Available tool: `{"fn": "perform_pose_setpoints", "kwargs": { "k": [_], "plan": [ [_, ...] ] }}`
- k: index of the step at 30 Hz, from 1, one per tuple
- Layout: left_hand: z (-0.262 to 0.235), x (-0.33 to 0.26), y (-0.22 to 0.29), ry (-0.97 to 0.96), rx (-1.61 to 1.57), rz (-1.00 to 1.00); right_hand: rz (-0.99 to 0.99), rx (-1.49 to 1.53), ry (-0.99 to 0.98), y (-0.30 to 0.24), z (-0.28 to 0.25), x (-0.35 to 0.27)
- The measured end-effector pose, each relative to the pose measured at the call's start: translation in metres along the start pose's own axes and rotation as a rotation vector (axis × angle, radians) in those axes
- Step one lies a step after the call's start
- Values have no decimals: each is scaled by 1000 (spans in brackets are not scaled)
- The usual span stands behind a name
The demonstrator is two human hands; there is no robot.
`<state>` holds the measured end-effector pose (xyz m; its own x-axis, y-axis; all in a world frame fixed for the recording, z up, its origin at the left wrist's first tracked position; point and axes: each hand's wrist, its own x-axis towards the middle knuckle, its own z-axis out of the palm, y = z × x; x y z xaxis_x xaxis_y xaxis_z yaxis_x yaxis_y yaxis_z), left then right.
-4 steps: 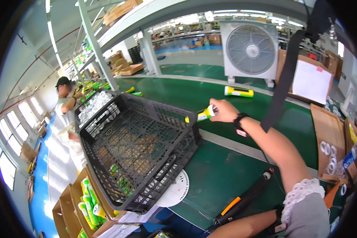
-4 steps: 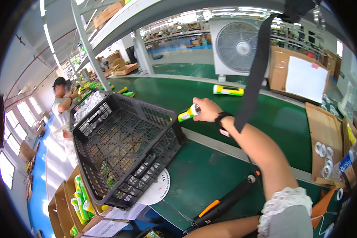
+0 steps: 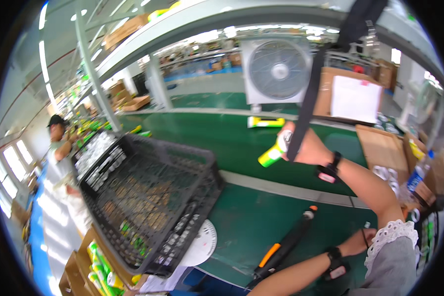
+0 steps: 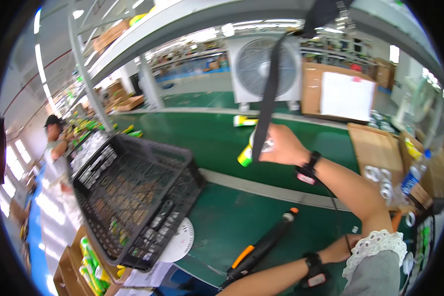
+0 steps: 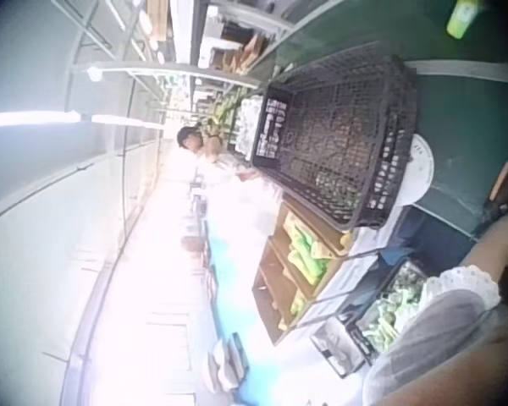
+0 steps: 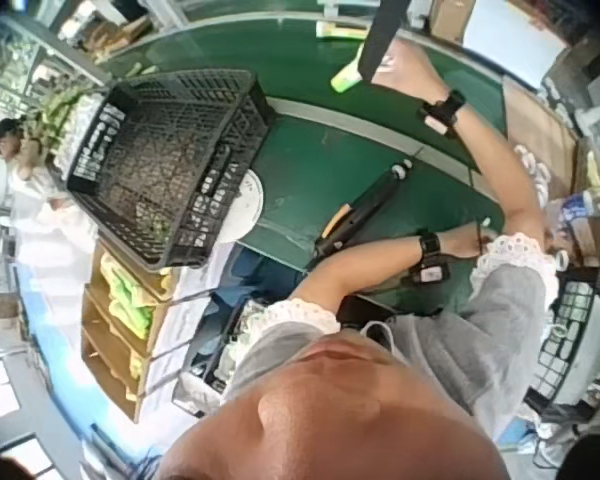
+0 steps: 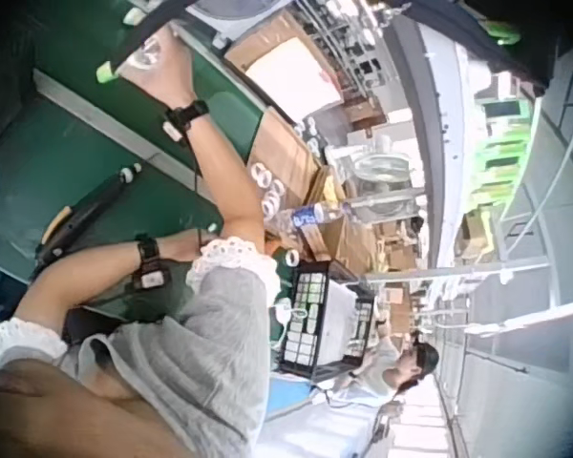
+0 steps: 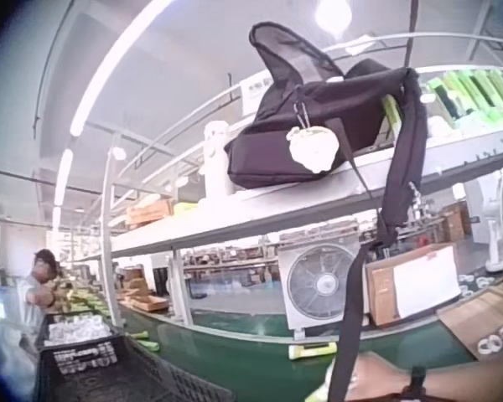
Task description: Assembling plastic flashlight components using manual dexterity and an electric screwdriver.
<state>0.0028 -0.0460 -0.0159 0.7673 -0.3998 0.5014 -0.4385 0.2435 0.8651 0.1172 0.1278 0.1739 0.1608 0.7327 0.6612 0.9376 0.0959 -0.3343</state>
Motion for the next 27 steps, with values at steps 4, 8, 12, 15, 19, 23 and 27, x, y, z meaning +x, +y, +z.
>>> {"fn": "perform_pose_setpoints", "kwargs": {
  "k": [4, 8, 12, 15, 19, 23, 27],
  "plan": [
    [-7, -3, -1, 188, 20, -85, 338, 181, 258, -40, -116, -121],
    [-26, 8, 35, 170, -220, -334, 916, 242, 305, -71, -170, -218],
    [-24, 20, 30, 61, -219, -506, 1041, 455, 196, -73, -180, -287],
    [-11, 33, 35, 74, -135, -578, 1041, 459, 268, -66, -166, -316],
    [0, 26, 23, 132, 77, -572, 1044, 593, 331, -61, -132, -341],
    [2, 14, 33, 354, -87, -549, 690, 195, 272, -93, -132, -348],
    [-1, 16, 36, 428, -231, -580, 473, -76, -107, -114, -128, -356]
  ]
}}
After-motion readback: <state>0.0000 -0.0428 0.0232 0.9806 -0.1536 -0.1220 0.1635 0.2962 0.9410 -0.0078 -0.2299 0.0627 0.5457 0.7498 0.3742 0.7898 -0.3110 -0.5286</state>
